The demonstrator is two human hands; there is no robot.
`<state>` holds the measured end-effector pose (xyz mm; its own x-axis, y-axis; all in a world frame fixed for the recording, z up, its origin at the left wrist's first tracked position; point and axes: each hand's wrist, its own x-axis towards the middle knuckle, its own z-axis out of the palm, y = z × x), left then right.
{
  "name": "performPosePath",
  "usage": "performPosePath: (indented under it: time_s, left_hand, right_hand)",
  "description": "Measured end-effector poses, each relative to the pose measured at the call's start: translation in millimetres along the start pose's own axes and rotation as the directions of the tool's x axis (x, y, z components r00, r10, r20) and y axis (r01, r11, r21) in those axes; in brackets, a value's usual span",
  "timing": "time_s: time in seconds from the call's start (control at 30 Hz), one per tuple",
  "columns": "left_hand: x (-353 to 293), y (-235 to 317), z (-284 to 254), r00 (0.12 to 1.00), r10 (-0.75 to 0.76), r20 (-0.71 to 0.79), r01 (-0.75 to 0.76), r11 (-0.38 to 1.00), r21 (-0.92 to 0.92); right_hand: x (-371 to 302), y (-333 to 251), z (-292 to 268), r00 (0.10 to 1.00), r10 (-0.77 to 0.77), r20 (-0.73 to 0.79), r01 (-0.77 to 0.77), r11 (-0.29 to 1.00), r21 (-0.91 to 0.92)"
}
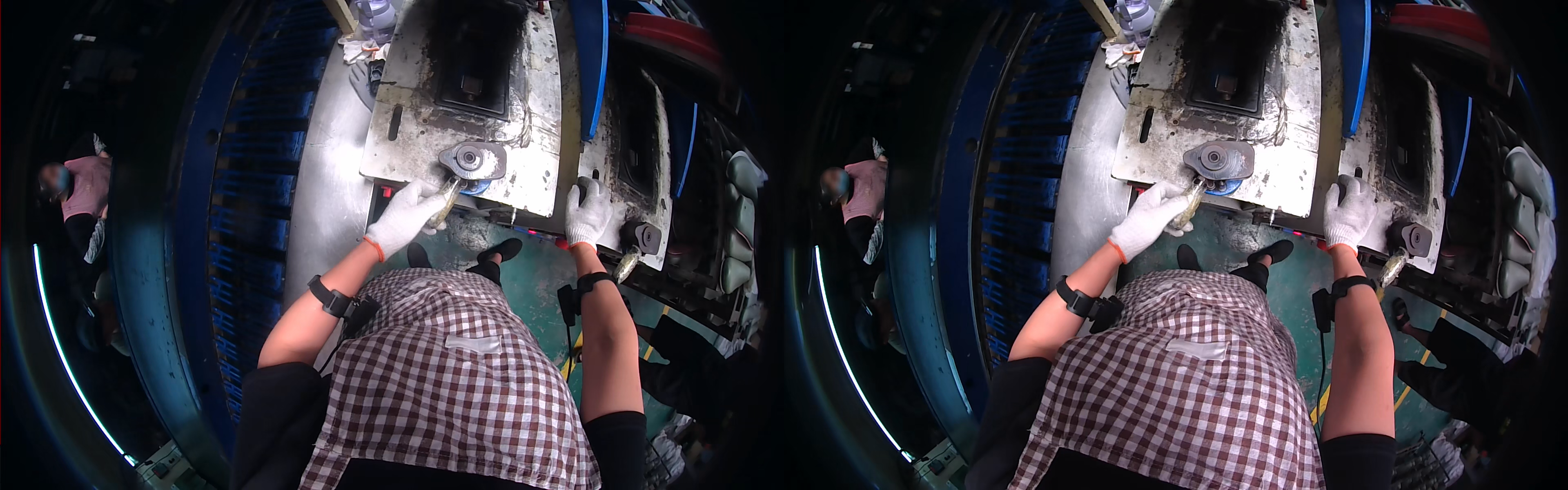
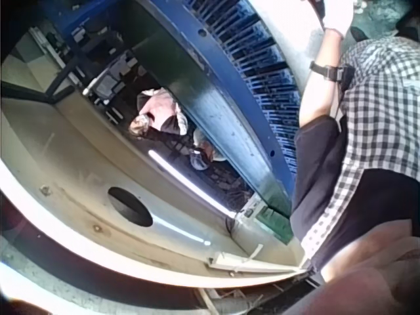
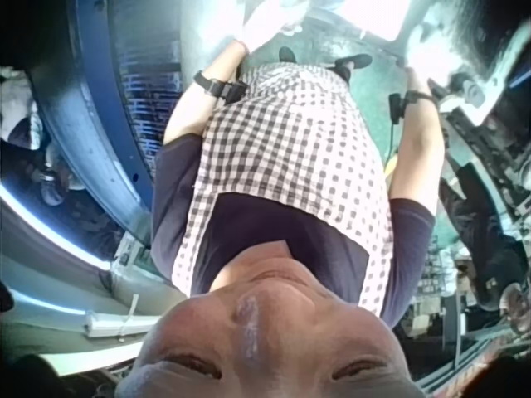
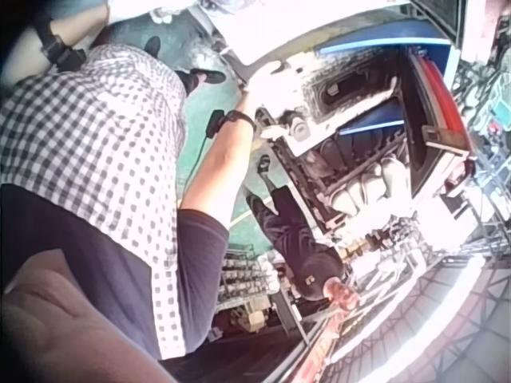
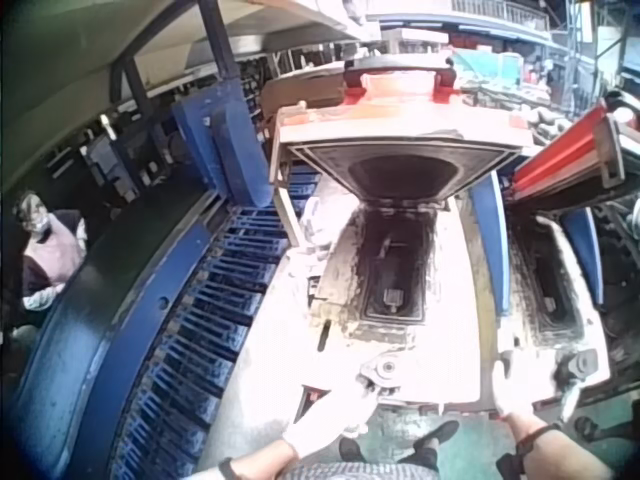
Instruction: Operating a heat-setting machine to shape shoe components.
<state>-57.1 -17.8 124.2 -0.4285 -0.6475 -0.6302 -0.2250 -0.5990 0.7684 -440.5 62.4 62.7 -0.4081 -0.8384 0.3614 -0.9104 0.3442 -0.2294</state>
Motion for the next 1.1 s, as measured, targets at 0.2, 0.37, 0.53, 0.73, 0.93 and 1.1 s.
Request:
performPosePath:
  time_s: [0.2, 0.37, 0.53, 0.73, 0.93, 1.1]
  left_hand:
    - [-11, -1, 5, 0.908, 0.391, -0.147, -0.285, 0.837, 0.468]
    - [-21, 6, 27, 0.837, 0.542, -0.073, -0.226, 0.464, 0.857]
    - [-3, 12, 16, 0.920, 0.374, -0.115, -0.192, 0.689, 0.699]
    - [13, -9, -8, 0.979, 0.203, 0.008, -0.199, 0.951, 0.235]
    - [-5, 2, 21, 0.892, 0.437, -0.119, -0.248, 0.692, 0.678]
    - [0, 10, 20, 0.945, 0.319, -0.070, -0.158, 0.636, 0.755]
  right_hand:
    - [0, 1, 0, 1.000, 0.002, 0.014, -0.002, 1.000, -0.008]
    - [2, -3, -2, 1.000, -0.002, -0.002, 0.002, 1.000, -0.012]
    - [2, -3, -2, 0.999, 0.028, 0.023, -0.029, 0.999, 0.023]
    - [2, -4, -5, 0.999, 0.026, 0.027, -0.027, 1.000, 0.016]
    - [1, -2, -4, 0.998, 0.044, 0.037, -0.045, 0.999, 0.015]
    - [1, -4, -3, 0.998, 0.043, 0.044, -0.043, 0.999, 0.008]
